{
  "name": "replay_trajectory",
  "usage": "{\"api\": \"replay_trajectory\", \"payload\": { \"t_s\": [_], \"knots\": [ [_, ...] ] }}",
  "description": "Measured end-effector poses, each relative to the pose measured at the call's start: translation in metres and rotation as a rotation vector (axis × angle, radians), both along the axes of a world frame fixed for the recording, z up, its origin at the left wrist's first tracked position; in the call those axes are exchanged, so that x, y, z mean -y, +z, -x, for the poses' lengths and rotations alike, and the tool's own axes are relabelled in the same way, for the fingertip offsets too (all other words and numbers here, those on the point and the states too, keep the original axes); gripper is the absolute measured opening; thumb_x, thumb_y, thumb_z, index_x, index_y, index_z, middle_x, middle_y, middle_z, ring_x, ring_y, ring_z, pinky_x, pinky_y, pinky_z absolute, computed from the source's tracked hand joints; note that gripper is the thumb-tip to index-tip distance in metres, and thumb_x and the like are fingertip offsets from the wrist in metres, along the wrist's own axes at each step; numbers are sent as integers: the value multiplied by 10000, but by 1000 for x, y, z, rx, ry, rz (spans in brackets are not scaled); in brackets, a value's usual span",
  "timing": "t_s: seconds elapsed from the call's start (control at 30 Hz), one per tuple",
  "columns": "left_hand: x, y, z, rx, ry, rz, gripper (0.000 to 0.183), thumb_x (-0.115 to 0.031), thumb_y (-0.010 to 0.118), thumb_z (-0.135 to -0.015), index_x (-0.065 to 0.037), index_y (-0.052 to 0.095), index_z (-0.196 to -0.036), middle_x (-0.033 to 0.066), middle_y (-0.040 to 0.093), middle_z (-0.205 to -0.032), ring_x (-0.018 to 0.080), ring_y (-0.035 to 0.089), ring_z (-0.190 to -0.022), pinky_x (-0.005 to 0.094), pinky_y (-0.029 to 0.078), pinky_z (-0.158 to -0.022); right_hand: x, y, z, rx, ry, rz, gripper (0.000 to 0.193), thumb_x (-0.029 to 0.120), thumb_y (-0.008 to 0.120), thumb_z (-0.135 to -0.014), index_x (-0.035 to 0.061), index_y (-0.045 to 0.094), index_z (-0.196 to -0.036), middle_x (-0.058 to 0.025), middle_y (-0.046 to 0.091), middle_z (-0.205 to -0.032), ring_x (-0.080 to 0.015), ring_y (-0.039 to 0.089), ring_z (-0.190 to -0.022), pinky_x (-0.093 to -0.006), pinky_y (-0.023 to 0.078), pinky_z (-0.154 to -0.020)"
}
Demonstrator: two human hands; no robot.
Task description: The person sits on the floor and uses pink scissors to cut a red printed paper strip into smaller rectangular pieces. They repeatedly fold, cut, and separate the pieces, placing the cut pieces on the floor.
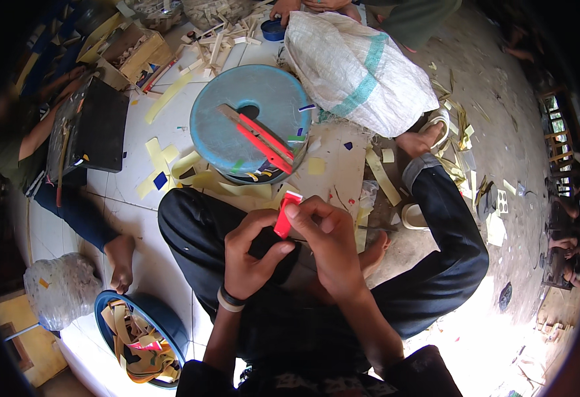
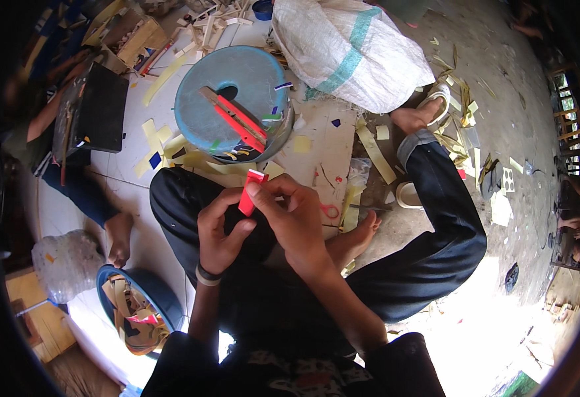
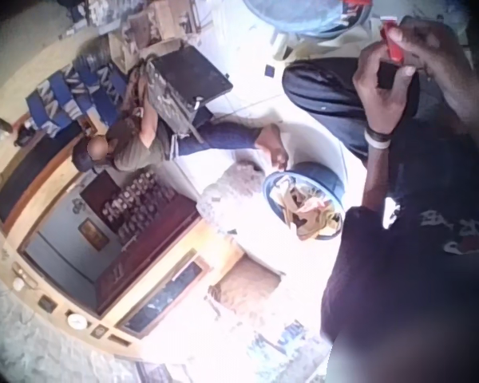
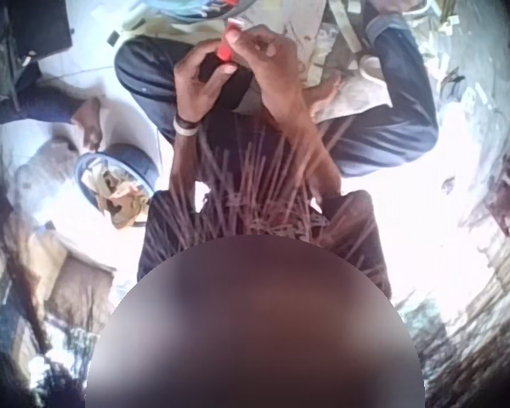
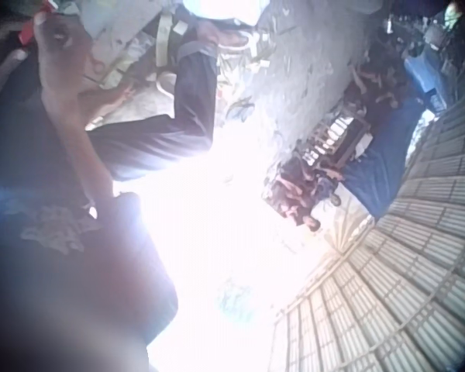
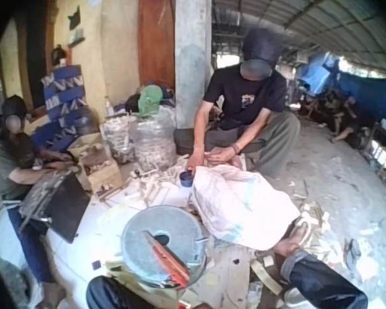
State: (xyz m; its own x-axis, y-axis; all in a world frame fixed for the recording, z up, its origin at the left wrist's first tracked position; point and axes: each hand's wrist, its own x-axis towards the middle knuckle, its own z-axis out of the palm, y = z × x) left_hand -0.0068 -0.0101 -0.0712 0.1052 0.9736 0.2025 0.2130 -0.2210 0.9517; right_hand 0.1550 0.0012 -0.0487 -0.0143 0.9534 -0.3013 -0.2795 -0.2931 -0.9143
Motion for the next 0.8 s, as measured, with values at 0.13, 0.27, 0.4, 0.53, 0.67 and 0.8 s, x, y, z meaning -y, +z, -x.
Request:
{"api": "replay_trajectory", "payload": {
  "t_s": [0.13, 0.27, 0.4, 0.53, 0.67, 0.8],
  "knots": [
    [3, -4, -9, -173, 190, 25, 255, -112, 791, -940, 23, 725, -1145, 184, 765, -979, 313, 757, -885, 377, 577, -800, -7, -5, 10, 190, -4, -65, 208, 198, 737, -1020, -5, 780, -1017, -2, 732, -907, -31, 574, -840, -242, 422, -722],
    [-5, -16, -5, -177, 354, 23, 206, -127, 720, -1008, 31, 717, -1139, 199, 748, -920, 323, 758, -803, 375, 576, -735, -30, -7, -4, 705, 56, -334, 207, 165, 695, -1018, -32, 759, -1024, -139, 763, -906, -263, 715, -815, -382, 545, -750],
    [-16, -26, 4, -198, 458, 38, 216, -146, 682, -1038, 32, 705, -1159, 204, 740, -906, 344, 748, -778, 402, 555, -682, -53, -3, -3, 908, -19, -637, 164, 65, 660, -980, -29, 718, -1101, -207, 739, -1059, -427, 693, -982, -488, 548, -867],
    [-28, -32, 6, -268, 482, -9, 232, -177, 678, -1046, 20, 703, -1166, 206, 740, -891, 373, 741, -775, 420, 549, -669, -88, -6, 11, 997, 55, -781, 316, 51, 686, -939, -40, 666, -1242, -220, 679, -1213, -437, 625, -1111, -509, 512, -977],
    [-43, -33, 6, -275, 486, -70, 243, -201, 680, -1048, 8, 707, -1168, 197, 747, -890, 360, 728, -747, 415, 534, -646, -115, -18, 28, 1120, 177, -777, 392, 71, 709, -930, -85, 639, -1282, -236, 658, -1193, -428, 606, -1152, -503, 508, -999],
    [-49, -29, 7, -369, 471, -24, 243, -218, 679, -1048, -7, 702, -1164, 200, 730, -873, 381, 707, -735, 431, 525, -642, -132, -26, 27, 1138, 284, -751, 422, 74, 718, -919, -77, 639, -1305, -233, 648, -1129, -429, 638, -1088, -494, 530, -963]
  ]
}}
